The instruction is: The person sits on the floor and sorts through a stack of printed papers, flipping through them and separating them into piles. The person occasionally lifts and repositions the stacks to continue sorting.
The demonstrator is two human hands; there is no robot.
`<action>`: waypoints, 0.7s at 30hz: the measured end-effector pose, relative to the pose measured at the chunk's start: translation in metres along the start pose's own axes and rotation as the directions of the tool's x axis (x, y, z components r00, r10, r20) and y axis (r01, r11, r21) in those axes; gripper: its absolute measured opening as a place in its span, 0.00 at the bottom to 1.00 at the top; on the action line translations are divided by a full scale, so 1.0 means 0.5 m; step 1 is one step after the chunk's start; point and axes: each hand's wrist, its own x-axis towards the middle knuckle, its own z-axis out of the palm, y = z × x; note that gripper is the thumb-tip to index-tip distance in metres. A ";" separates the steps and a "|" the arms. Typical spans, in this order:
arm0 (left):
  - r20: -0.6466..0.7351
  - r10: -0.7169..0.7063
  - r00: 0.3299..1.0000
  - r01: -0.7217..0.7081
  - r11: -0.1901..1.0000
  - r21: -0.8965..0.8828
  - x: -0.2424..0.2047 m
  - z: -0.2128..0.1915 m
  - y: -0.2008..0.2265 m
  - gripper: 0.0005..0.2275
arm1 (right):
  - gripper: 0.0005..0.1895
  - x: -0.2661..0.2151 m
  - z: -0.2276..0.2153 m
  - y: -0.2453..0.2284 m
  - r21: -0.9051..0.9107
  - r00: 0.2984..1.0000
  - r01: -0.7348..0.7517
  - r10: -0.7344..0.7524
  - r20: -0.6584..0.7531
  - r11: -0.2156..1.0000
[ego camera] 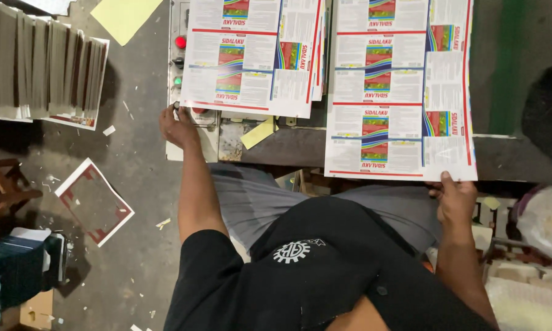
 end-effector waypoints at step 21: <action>0.363 0.788 0.498 -0.707 0.611 -0.356 -0.114 -0.118 0.393 0.30 | 0.17 0.287 0.153 -0.082 0.104 0.993 0.006 -0.018 0.118 0.995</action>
